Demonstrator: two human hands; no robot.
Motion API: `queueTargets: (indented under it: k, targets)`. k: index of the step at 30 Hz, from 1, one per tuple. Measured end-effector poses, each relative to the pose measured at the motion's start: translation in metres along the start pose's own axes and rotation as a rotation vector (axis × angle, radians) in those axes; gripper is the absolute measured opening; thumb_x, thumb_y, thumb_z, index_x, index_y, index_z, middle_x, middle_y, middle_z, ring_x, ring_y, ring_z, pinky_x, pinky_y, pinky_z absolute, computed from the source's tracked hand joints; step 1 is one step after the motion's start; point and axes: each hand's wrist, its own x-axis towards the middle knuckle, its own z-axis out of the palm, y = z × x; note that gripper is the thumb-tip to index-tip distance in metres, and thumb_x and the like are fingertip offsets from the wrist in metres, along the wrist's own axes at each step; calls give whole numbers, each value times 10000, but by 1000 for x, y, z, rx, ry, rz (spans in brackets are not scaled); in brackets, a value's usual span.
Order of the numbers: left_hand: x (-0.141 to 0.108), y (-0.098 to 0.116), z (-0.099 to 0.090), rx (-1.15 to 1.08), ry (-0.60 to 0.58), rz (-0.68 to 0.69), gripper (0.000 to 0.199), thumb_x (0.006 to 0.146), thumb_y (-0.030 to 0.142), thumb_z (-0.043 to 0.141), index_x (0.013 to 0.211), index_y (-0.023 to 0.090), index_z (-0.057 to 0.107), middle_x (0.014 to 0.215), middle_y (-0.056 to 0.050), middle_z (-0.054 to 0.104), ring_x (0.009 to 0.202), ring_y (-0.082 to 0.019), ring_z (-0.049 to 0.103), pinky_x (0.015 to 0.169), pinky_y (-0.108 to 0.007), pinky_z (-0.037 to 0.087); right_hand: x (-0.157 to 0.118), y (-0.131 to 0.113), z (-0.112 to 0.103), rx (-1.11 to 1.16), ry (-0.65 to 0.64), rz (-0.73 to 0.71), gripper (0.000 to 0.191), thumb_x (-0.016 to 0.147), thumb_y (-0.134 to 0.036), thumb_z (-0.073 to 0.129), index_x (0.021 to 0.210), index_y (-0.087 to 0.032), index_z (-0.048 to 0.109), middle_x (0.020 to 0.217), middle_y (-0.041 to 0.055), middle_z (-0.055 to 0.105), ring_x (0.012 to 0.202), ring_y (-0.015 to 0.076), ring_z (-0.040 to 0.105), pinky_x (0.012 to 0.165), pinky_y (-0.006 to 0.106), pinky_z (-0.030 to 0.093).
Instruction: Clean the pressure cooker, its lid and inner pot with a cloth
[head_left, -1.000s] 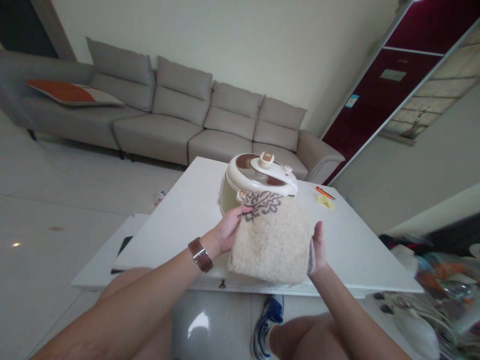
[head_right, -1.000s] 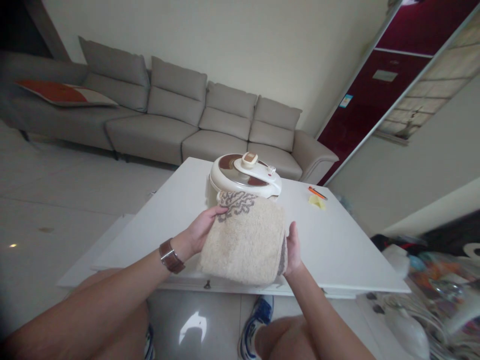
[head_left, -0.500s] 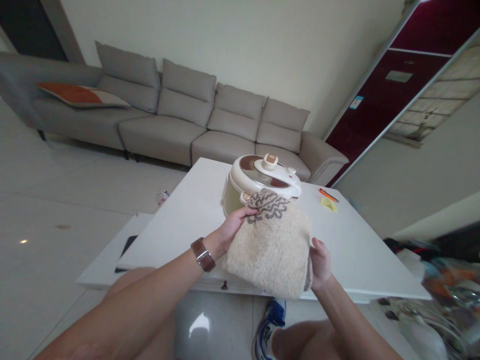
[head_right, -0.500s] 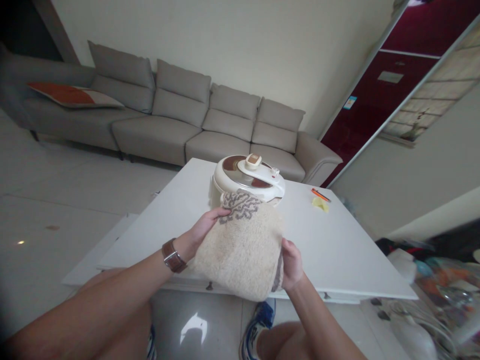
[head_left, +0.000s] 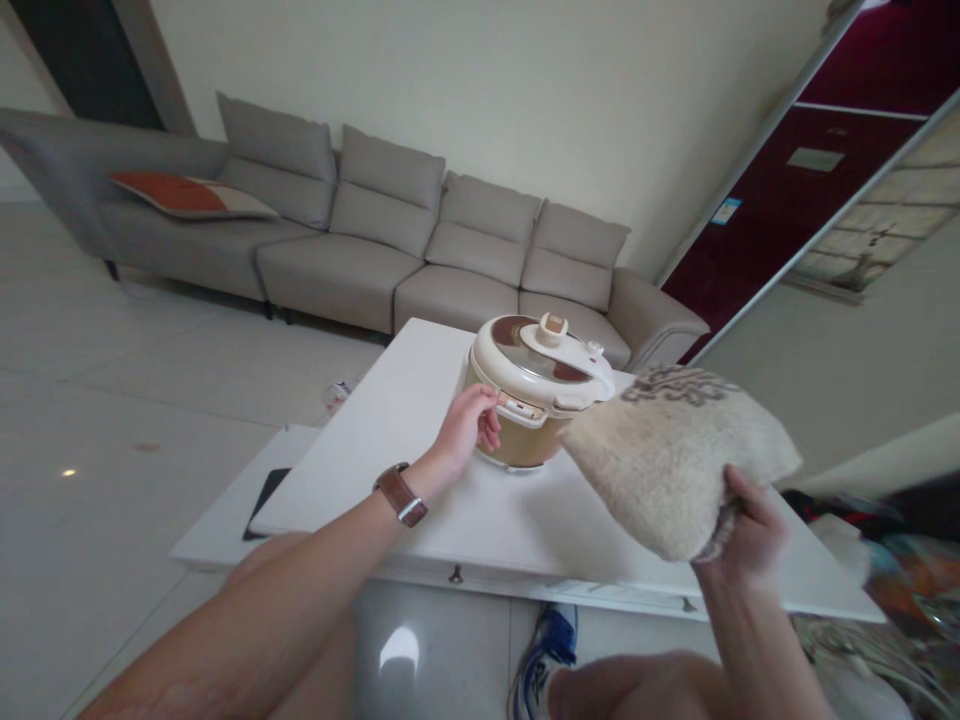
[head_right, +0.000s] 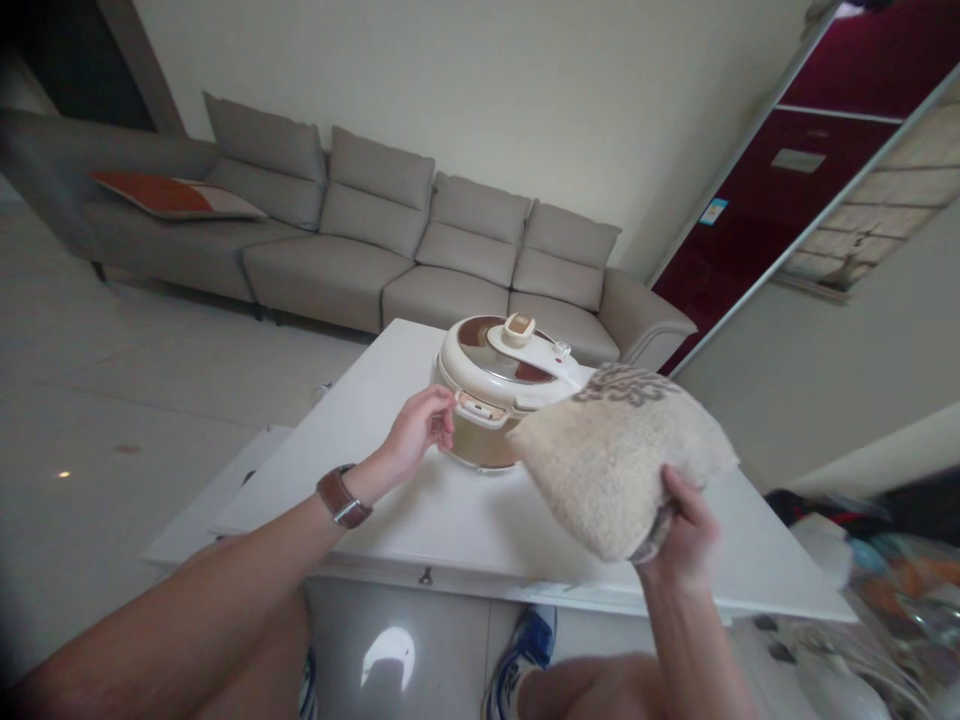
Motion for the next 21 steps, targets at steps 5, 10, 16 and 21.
queueTargets:
  k: [5, 10, 16, 21]
  targets:
    - [12, -2, -18, 34, 146, -12, 110, 736, 312, 578, 749, 203, 571, 559, 20, 570, 412, -122, 529, 411, -228, 354, 38, -5, 19, -30, 368, -263, 529, 809, -405, 705, 1313, -252, 649, 1302, 84, 706, 1283, 356, 641, 1093, 628, 506]
    - [14, -19, -20, 125, 166, -70, 110, 718, 297, 585, 776, 206, 564, 585, 12, 609, 437, -130, 560, 431, -224, 388, 65, 9, 85, -541, -151, -501, 358, 861, -327, 646, 1195, -233, 733, 1252, 122, 745, 1348, 373, 589, 1159, 571, 445]
    - [16, -33, -31, 242, 69, -96, 137, 715, 303, 568, 814, 209, 565, 599, 12, 632, 426, -128, 571, 421, -213, 410, 74, 28, 118, -912, -489, -590, 690, 742, -141, 605, 1429, -202, 614, 1556, 135, 568, 1506, 401, 432, 1194, 618, 363]
    - [19, -29, -47, 338, 39, -65, 125, 718, 281, 564, 820, 208, 573, 604, 11, 639, 442, -127, 586, 422, -203, 419, 82, 36, 93, -804, -407, -525, 646, 820, -198, 590, 1465, -237, 588, 1574, 97, 555, 1526, 372, 408, 1224, 607, 338]
